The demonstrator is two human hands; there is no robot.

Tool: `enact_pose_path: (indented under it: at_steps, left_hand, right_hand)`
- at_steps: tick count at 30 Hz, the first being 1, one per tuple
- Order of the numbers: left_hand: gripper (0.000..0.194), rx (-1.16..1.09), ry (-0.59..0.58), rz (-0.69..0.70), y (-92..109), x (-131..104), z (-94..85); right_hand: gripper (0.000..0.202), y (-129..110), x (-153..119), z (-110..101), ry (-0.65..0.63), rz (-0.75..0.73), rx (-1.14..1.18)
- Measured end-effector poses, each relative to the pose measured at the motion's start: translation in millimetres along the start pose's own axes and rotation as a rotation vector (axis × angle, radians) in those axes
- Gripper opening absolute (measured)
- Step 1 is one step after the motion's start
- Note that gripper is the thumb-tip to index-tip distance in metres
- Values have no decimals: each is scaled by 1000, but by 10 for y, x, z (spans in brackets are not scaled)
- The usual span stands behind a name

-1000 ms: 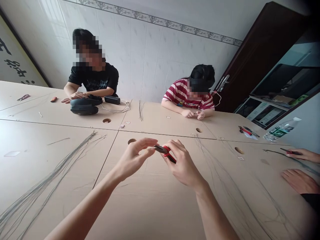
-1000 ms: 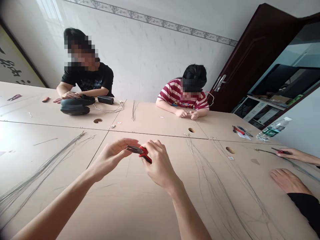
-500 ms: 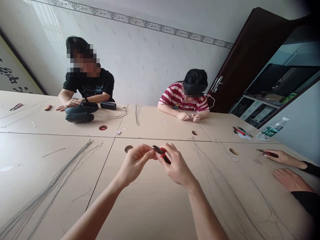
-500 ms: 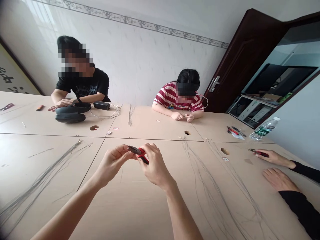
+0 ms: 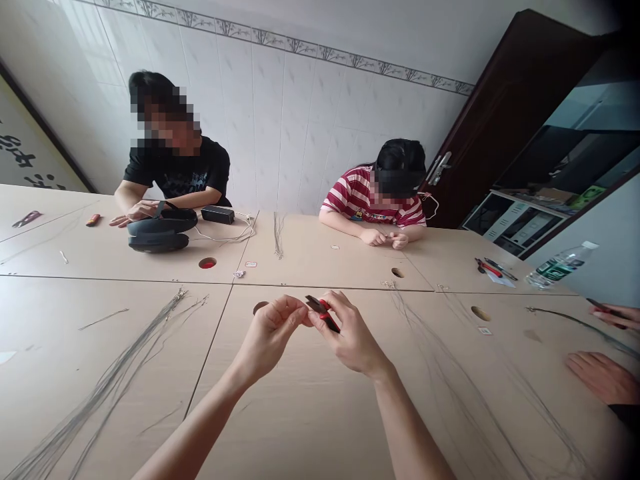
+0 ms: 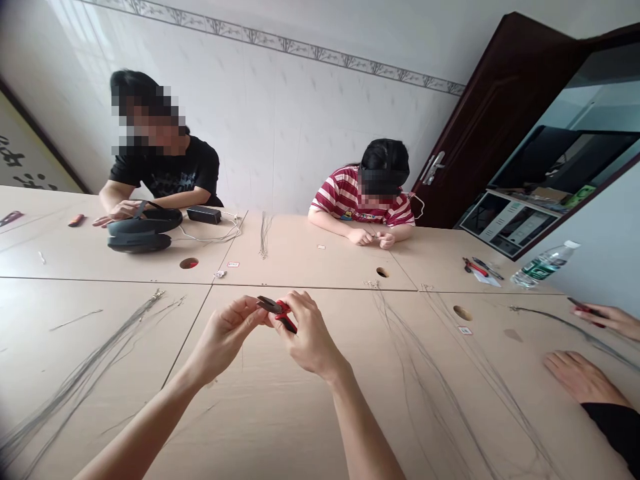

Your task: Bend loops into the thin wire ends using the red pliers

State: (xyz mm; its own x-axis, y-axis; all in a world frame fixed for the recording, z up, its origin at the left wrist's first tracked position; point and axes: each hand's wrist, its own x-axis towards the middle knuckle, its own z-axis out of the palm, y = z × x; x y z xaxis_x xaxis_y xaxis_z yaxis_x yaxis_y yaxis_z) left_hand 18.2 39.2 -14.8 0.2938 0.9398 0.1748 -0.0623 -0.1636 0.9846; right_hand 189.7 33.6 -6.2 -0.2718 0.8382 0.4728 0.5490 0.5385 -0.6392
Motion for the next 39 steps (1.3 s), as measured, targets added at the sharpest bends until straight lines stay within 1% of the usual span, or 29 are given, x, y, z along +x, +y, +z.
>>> enact_pose_path:
  at_steps: [2, 4, 6, 8, 11, 14, 16, 18, 19, 20, 21, 22, 23, 25, 28, 30, 32, 34, 36, 39]
  left_hand:
    - [24, 35, 13, -12, -16, -4, -15]
    - [25, 24, 0, -26, -28, -7, -30]
    - [29, -64, -41, -78, -38, -5, -54]
    - [37, -223, -111, -171, -48, 1, -90]
    - [46, -432, -284, -330, -73, -2, -153]
    - [44, -483, -499, -419, -100, -53, -178]
    - [45, -544, -673, -450, -105, -114, -156]
    - [48, -660, -845, -466, -79, -181, -115]
    - [49, -729, -902, -457, -48, -209, -94]
    - [49, -803, -928, -435, -2, -231, -78]
    - [48, -886, -919, -392, 59, -244, -70]
    - [48, -977, -877, -332, 133, -246, -69]
    - [49, -1068, -808, -263, 217, -238, -77]
    - [48, -1207, -623, -126, 396, -192, -109]
    - [44, -1338, -286, 8, 608, -83, -166]
    - [47, -1379, -20, 86, 673, -4, -192]
    - [54, -1318, 237, 154, 668, 75, -213]
    - [57, -1201, 427, 206, 604, 156, -245]
    - [56, -1095, 539, 223, 493, 240, -292]
    - [51, -924, 627, 244, 278, 356, -356]
  right_hand:
    - [13, 9, 1, 24, -3, 4, -5]
    - [13, 22, -6, 42, -7, 3, -3]
    - [12, 35, -19, 48, -4, 1, 6]
    - [11, 40, -34, 45, 4, 4, 15]
    - [13, 34, -52, 41, 23, 6, 39]
    - [13, 23, -63, 57, 50, -11, 66]
    - [14, 19, -65, 73, 70, -17, 83]
    - [14, 21, -64, 86, 97, -18, 98]
    - [14, 22, -63, 89, 111, -19, 104]
    - [14, 24, -63, 90, 125, -18, 109]
    - [14, 26, -62, 89, 135, -18, 112]
    - [14, 26, -62, 87, 141, -19, 112]
    - [15, 26, -63, 84, 145, -21, 111]
    - [17, 22, -65, 78, 144, -26, 105]
    - [18, 3, -69, 73, 134, -37, 112]
    - [18, -18, -73, 75, 129, -45, 126]
    - [19, -41, -79, 78, 127, -48, 141]
    - [20, -63, -86, 79, 123, -50, 156]
    - [23, -84, -88, 74, 121, -58, 167]
    - [25, -114, -75, 55, 134, -84, 155]
